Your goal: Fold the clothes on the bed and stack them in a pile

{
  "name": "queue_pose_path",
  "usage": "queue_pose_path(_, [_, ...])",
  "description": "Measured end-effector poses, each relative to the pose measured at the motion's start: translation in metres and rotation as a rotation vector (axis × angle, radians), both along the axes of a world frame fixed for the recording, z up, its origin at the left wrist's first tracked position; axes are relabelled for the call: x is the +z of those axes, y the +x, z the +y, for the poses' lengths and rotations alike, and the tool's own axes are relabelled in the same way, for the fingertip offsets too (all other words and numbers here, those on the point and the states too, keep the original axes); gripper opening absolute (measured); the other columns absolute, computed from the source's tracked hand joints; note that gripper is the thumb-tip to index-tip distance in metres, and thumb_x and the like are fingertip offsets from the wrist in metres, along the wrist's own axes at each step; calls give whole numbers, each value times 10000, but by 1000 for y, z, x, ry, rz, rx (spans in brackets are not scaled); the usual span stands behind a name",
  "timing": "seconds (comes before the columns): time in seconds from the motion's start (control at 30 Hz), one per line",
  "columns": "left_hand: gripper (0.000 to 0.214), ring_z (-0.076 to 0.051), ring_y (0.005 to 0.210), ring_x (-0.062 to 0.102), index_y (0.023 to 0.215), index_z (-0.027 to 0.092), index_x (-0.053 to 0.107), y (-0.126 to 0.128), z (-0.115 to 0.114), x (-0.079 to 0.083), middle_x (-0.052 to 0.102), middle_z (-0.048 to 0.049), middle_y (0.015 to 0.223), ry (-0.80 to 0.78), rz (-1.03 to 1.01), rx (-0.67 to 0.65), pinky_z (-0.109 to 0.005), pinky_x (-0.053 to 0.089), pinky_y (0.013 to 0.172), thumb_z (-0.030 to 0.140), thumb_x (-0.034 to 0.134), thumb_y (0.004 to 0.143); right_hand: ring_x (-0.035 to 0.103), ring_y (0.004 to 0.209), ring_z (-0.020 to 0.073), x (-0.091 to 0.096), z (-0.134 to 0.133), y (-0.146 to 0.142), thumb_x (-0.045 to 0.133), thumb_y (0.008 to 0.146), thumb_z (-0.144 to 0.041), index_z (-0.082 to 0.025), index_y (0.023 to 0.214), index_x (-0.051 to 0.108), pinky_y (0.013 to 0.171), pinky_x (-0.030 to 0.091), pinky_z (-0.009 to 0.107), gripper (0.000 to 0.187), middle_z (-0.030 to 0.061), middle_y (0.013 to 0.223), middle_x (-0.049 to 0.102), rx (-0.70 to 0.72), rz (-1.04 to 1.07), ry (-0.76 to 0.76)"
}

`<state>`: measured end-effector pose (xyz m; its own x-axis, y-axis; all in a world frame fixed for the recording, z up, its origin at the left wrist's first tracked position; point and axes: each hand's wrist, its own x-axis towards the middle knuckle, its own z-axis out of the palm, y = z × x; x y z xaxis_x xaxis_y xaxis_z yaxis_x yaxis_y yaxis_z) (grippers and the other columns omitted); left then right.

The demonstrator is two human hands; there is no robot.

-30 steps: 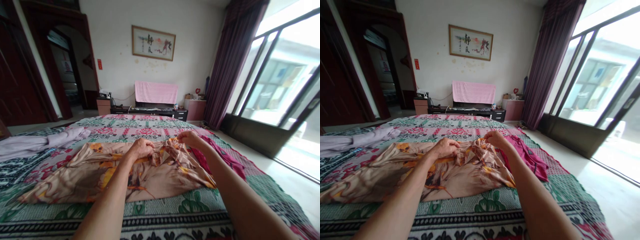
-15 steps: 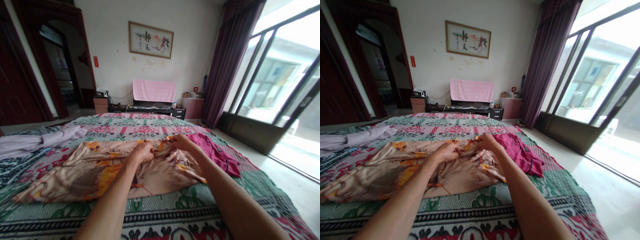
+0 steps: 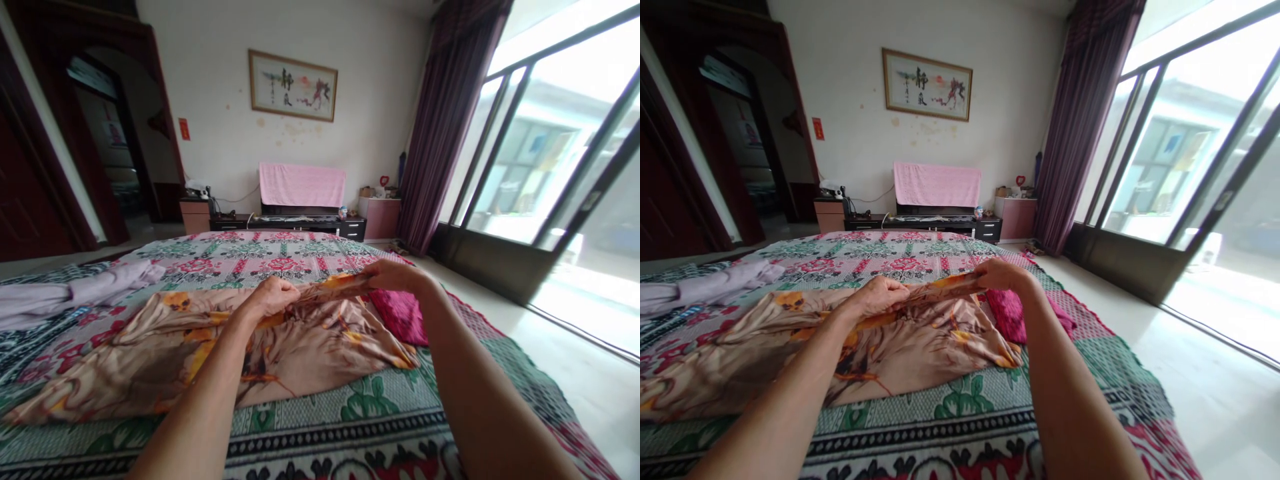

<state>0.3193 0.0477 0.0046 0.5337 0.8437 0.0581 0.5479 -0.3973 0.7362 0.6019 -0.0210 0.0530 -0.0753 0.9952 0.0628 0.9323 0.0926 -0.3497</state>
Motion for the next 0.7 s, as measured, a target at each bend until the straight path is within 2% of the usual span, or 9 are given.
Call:
queue_pose_path(0.13, [222, -74, 441, 461, 833, 191, 689, 0, -3, 2, 546, 51, 493, -178, 24, 11, -176, 357, 462, 338, 586, 702, 517, 593, 96, 7, -10, 2, 546, 649, -142, -194, 894, 714, 541, 404, 189, 302, -20, 676, 642, 38, 41, -306])
queue_pose_path(0.2, [221, -77, 421, 454, 777, 181, 688, -1, -6, 3, 538, 44, 465, -226, 113, -37, -180, 347, 442, 371, 604, 699, 542, 629, 103, 7, -13, 3, 587, 664, -200, -208, 946, 708, 555, 426, 194, 308, -6, 752, 666, 43, 93, -404])
queue_pose_path(0.27, [286, -85, 402, 445, 700, 168, 685, -2, -8, 5, 535, 27, 434, -259, 205, -142, -193, 331, 422, 442, 605, 699, 572, 682, 116, 7, -14, 5, 627, 677, -269, -226, 968, 709, 579, 445, 202, 305, 4, 822, 684, 23, 134, -416])
queue_pose_path(0.37, [385, -88, 374, 413, 703, 165, 692, -2, -9, 4, 514, 22, 394, -278, 234, -219, -205, 315, 411, 530, 570, 707, 596, 708, 128, 5, -13, 6, 637, 707, -340, -229, 905, 728, 591, 450, 205, 244, 7, 802, 694, -37, 134, -306])
queue_pose_path(0.53, [310, -81, 368, 374, 728, 173, 688, 1, -3, -6, 477, 48, 393, -160, 215, -97, -206, 281, 409, 442, 535, 728, 577, 611, 117, -13, 4, -10, 588, 736, -249, -175, 822, 739, 533, 414, 199, 189, 15, 674, 675, -147, 49, -91])
queue_pose_path(0.6, [261, -101, 423, 454, 776, 191, 709, 2, -1, -10, 527, 36, 434, -67, 258, -60, -209, 321, 444, 380, 538, 718, 585, 639, 123, -26, 14, -19, 584, 730, -219, -168, 860, 738, 558, 413, 200, 207, 19, 712, 688, -133, 24, 15])
queue_pose_path(0.7, [256, -154, 639, 602, 853, 231, 735, 2, 1, -13, 677, -17, 640, 160, 328, 110, -228, 406, 578, 324, 551, 703, 615, 751, 154, -44, 28, -30, 566, 754, -220, -167, 936, 732, 634, 421, 215, 252, 54, 857, 716, -159, -29, 132])
